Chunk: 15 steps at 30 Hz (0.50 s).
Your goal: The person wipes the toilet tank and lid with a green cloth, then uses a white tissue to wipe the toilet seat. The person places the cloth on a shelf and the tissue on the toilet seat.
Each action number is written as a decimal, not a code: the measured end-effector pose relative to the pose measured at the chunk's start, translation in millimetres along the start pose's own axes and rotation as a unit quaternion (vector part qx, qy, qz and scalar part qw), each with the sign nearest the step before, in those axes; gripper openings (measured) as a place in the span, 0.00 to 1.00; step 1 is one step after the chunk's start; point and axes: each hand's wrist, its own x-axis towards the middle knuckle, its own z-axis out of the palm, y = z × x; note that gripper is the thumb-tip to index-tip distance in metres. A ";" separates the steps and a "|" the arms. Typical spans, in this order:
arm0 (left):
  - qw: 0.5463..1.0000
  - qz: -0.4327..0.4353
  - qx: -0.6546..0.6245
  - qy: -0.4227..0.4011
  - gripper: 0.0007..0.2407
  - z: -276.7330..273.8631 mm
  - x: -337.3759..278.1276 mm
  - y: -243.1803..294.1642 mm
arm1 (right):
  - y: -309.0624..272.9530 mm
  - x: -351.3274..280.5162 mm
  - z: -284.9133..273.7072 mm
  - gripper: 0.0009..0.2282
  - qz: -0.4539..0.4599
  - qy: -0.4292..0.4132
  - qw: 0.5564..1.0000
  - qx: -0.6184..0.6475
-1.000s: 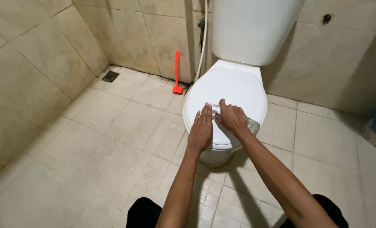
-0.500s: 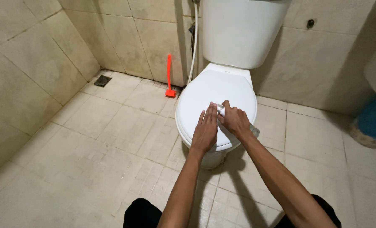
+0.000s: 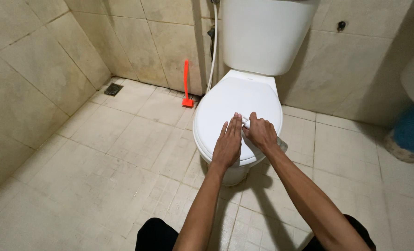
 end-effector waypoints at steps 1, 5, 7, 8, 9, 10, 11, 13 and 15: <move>1.000 0.001 -0.001 0.000 0.31 -0.9 0.2 0.9 | -0.1 -1.7 -1.3 0.17 0.001 0.000 1.000 0.000; 1.000 0.009 -0.014 0.001 0.31 -6.3 1.6 6.4 | -0.3 -9.2 -8.9 0.18 -0.008 0.033 0.999 0.022; 1.000 0.014 -0.020 0.002 0.31 -3.9 2.1 7.8 | 0.1 -12.0 -10.8 0.18 -0.018 0.048 0.998 0.026; 1.000 0.013 -0.010 0.000 0.30 0.6 2.4 7.6 | 1.1 -12.9 -10.4 0.19 -0.016 0.044 0.999 0.028; 1.000 0.013 0.001 0.000 0.30 5.0 4.2 7.6 | 2.6 -12.5 -10.8 0.19 -0.014 0.042 0.999 0.030; 1.000 0.013 0.001 0.000 0.30 8.6 6.1 7.3 | 4.0 -11.3 -12.1 0.19 -0.013 0.042 0.999 0.030; 1.000 0.017 0.010 -0.005 0.30 12.6 6.4 6.8 | 4.9 -11.1 -12.2 0.19 0.007 0.017 1.000 0.025; 1.000 0.022 0.019 -0.010 0.30 16.2 7.3 7.0 | 8.4 -10.6 -10.8 0.18 0.027 -0.007 0.999 0.020; 1.000 0.017 -0.006 -0.022 0.28 15.8 6.9 9.1 | 13.7 -11.5 -7.3 0.17 0.016 0.012 1.000 0.002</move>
